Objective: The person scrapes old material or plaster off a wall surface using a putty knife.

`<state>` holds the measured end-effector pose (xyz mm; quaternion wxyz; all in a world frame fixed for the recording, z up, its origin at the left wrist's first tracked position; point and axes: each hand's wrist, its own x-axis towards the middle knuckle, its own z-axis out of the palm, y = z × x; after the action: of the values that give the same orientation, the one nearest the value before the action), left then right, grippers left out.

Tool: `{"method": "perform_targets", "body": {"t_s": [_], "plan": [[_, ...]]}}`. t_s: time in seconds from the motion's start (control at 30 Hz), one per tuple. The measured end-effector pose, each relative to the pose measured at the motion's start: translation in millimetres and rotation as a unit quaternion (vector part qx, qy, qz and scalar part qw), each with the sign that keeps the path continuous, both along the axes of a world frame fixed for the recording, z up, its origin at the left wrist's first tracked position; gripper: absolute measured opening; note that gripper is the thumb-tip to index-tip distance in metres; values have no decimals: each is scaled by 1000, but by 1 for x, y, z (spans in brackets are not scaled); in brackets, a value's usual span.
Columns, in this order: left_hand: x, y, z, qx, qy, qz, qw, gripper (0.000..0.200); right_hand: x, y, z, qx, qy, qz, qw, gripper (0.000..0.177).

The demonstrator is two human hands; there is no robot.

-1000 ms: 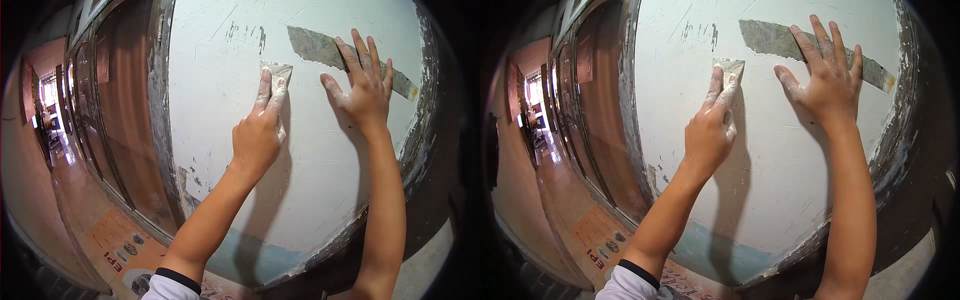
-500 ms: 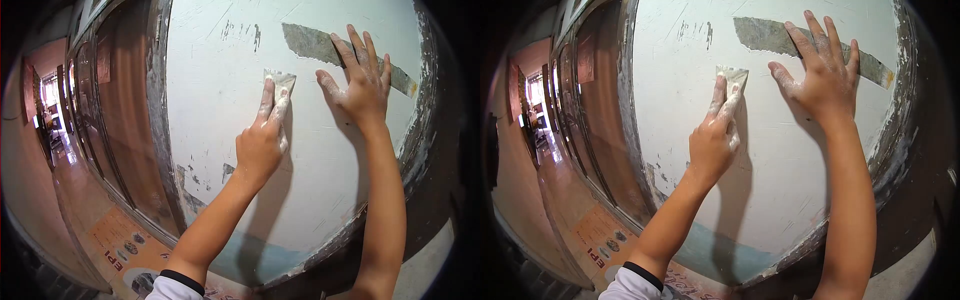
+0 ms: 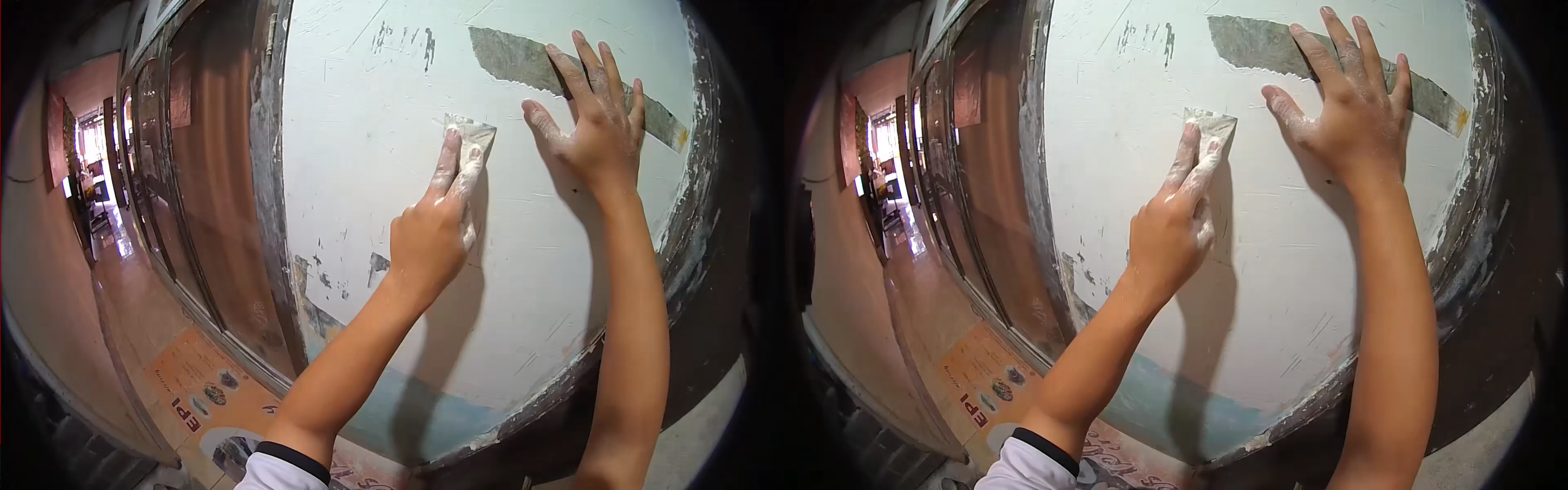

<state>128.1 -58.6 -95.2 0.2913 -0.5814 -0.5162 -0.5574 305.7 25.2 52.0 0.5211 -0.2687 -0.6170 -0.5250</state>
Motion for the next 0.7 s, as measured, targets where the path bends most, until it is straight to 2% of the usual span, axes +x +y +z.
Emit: {"method": "perform_targets", "body": {"t_s": [0.1, 0.2, 0.3, 0.47, 0.57, 0.63, 0.7], "plan": [[0, 2, 28, -3, 5, 22, 1000, 65, 0, 1, 2, 6, 0, -2, 1000, 74], [-3, 7, 67, 42, 32, 26, 998, 62, 1, 1, 2, 0, 0, -1, 1000, 73], [-2, 8, 64, 43, 28, 24, 998, 63, 2, -2, 0, -9, -1, 1, 1000, 73], [-2, 4, 12, 14, 4, -14, 1000, 63, 0, -3, -1, -6, 6, 14, 1000, 68], [0, 4, 19, -1, -3, -8, 1000, 62, 0, -2, 0, -5, 7, -3, 1000, 66], [-1, 6, 41, 7, 10, 10, 1000, 62, -1, 2, 0, 7, 7, 9, 1000, 59], [-3, 7, 64, 56, 36, 22, 998, 61, 1, 4, 1, 14, 5, 7, 1000, 53]]}}
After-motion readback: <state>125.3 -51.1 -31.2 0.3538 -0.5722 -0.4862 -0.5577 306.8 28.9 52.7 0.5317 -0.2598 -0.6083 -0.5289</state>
